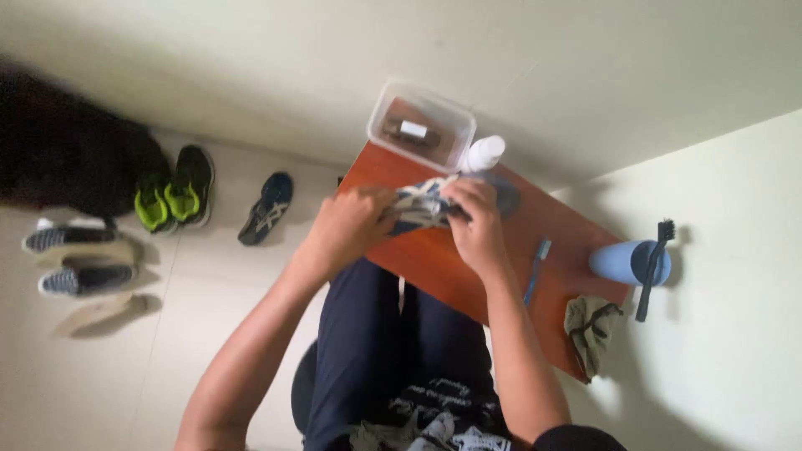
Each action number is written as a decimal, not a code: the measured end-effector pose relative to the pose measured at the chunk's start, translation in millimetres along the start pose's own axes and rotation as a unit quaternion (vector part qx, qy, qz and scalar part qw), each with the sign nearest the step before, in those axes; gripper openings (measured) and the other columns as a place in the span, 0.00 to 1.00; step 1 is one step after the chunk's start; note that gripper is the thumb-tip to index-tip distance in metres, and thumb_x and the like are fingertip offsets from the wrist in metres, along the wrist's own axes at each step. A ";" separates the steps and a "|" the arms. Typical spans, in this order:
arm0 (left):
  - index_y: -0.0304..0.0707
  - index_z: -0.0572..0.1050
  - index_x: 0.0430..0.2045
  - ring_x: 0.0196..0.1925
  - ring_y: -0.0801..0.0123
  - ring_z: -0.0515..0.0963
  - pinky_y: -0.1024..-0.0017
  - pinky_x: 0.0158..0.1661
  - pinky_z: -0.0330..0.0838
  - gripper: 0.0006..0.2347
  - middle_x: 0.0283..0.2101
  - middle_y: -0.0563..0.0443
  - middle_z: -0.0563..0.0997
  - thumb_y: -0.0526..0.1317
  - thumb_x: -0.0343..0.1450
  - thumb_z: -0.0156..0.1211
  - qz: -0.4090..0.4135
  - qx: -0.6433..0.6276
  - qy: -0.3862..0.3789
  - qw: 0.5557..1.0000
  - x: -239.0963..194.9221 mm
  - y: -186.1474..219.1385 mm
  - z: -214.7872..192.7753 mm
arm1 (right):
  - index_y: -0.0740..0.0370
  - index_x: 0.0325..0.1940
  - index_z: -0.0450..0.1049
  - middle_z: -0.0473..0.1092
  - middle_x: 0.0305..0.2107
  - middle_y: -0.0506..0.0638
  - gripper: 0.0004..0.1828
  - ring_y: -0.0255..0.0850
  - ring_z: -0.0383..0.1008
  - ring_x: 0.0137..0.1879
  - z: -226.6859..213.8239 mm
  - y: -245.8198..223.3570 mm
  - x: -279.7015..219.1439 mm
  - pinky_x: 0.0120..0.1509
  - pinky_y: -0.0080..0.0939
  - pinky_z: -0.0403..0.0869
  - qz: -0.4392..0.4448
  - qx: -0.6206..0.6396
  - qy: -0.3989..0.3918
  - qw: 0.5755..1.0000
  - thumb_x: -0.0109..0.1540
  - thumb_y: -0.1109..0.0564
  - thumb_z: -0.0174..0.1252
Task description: The person cleans a blue sneaker on a wooden table. They first wipe the shoe with a cloth, then use a brush to scrub the sole and sides of the shoe.
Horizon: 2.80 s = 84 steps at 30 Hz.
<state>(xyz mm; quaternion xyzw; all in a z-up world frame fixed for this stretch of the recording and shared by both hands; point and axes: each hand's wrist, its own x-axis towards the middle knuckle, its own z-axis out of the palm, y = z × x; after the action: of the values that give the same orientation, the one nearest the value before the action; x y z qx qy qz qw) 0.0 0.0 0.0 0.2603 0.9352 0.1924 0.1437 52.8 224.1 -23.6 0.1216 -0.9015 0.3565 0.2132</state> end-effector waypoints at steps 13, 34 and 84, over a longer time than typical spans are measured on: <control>0.46 0.80 0.39 0.52 0.61 0.80 0.54 0.42 0.82 0.10 0.48 0.56 0.79 0.48 0.71 0.61 0.131 0.044 -0.085 0.987 71.7 28.7 25.2 | 0.62 0.44 0.78 0.76 0.42 0.51 0.11 0.50 0.75 0.57 -14.3 57.5 -14.0 0.70 0.56 0.67 0.019 0.003 0.061 0.998 0.61 0.70 0.57; 0.48 0.82 0.45 0.59 0.57 0.74 0.53 0.49 0.75 0.15 0.52 0.54 0.77 0.46 0.66 0.65 0.216 0.077 0.064 0.971 35.4 24.2 110.6 | 0.67 0.60 0.73 0.72 0.54 0.63 0.33 0.58 0.68 0.67 14.0 74.7 -101.2 0.80 0.63 0.56 0.072 -0.077 0.056 0.993 0.50 0.77 0.61; 0.37 0.80 0.44 0.61 0.57 0.73 0.57 0.44 0.80 0.09 0.50 0.54 0.75 0.39 0.74 0.61 0.239 -0.065 0.080 0.966 36.3 33.2 105.5 | 0.62 0.59 0.73 0.72 0.54 0.57 0.29 0.53 0.67 0.69 7.2 63.4 -105.0 0.81 0.64 0.51 0.119 -0.074 0.084 0.987 0.54 0.74 0.62</control>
<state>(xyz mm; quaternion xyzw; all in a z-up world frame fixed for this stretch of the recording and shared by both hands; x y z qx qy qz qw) 23.3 76.0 -85.0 0.4498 0.8398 0.3020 0.0349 119.4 271.6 -115.3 -0.0329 -0.9122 0.3207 0.2529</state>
